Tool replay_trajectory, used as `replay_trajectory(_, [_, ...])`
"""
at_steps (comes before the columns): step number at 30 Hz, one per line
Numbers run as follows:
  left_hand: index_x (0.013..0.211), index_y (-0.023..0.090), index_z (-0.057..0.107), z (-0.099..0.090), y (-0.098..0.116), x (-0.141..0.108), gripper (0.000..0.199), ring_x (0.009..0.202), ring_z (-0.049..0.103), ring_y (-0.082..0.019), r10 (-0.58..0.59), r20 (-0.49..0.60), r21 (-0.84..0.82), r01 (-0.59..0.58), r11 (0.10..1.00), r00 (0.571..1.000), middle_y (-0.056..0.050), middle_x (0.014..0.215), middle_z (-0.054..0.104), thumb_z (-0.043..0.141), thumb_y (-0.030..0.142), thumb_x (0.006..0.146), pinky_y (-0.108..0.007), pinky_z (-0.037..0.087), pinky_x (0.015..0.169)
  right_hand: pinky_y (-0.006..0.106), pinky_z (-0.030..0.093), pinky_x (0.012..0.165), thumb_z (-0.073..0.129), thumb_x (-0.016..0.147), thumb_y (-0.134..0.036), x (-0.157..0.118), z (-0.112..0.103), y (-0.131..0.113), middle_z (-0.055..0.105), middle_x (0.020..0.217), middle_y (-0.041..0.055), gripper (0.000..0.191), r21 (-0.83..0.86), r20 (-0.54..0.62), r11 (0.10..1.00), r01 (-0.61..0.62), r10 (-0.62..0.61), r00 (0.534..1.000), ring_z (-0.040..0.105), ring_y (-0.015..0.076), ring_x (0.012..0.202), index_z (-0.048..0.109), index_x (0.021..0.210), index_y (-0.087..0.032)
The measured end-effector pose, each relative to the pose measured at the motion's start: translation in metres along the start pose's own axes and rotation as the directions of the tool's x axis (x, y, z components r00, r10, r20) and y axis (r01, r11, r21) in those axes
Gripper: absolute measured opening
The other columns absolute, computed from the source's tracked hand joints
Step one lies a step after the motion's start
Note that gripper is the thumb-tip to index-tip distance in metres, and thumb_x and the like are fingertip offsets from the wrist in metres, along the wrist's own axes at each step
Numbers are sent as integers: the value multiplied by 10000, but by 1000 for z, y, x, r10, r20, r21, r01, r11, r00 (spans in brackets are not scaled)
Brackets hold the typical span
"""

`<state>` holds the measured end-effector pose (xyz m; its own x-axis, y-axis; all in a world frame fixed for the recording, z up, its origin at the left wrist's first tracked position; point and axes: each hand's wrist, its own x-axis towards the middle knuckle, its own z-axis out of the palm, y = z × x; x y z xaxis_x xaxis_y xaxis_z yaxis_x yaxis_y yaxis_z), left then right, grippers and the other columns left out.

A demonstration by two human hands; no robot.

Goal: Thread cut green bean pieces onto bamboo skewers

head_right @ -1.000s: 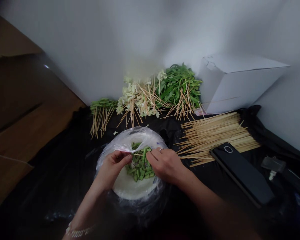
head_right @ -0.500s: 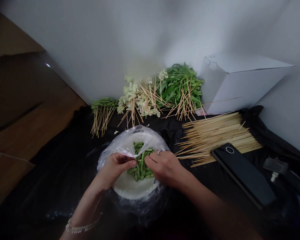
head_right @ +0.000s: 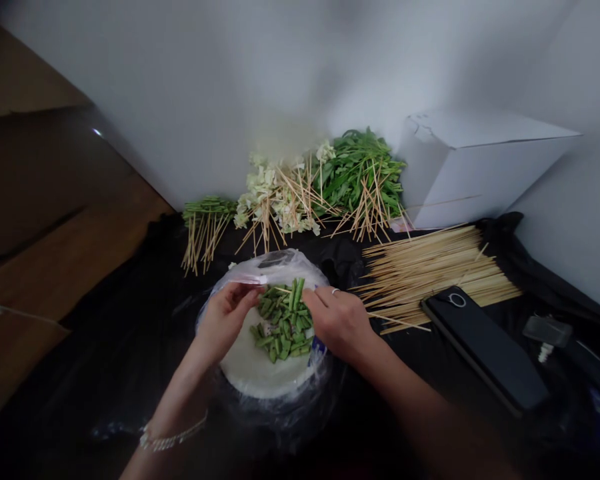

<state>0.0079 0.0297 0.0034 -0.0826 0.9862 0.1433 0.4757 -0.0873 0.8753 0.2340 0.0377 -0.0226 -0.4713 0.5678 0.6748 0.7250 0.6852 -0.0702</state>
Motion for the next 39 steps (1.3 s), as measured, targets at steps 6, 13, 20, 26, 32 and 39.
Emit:
replay_trajectory(6, [1130,148,691,17,-4,4,318,1047,663,-308,51,101,627,-103,772,994,-160,1106,727,488,106,890,-421,491,921,299,344,616,455,932,-106,-1,0,0,591,688,20,220,10,32,1000,11,-11,999,522,152,644,668,898,-151])
replay_trajectory(13, [1110,175,696,31,6,10,274,1023,671,-299,-1,110,810,-89,580,994,-146,1095,730,484,178,937,-389,484,913,290,351,625,448,936,-110,0,-1,-1,600,698,22,226,24,33,999,29,-30,999,520,148,657,671,924,-148])
replay_trajectory(20, [1071,159,702,25,2,4,275,970,689,-310,-39,82,710,-31,704,996,-150,1024,744,589,114,825,-400,503,863,287,356,635,453,935,-102,1,-1,-1,604,711,30,217,32,38,999,42,-43,998,530,149,662,665,963,-131])
replay_trajectory(26, [885,178,731,14,-2,-9,156,709,702,-229,-150,102,-9,151,988,983,-56,767,760,723,202,731,-334,543,676,298,351,604,465,921,-100,1,-3,-2,595,697,24,204,33,66,998,58,-60,996,523,150,646,661,966,-139])
replay_trajectory(32, [832,170,733,13,-1,-15,171,698,700,-190,-235,109,-322,258,911,966,-49,791,770,774,237,680,-303,555,665,311,338,590,454,935,-116,0,-2,-3,590,690,15,215,47,45,992,117,-119,992,495,145,612,666,961,-137])
replay_trajectory(39, [834,175,735,13,4,-16,174,725,709,-193,-223,86,-320,239,917,971,-44,797,775,778,234,676,-308,569,696,299,332,588,450,926,-109,0,0,-3,586,690,11,216,49,63,992,119,-122,990,484,136,613,662,926,-149])
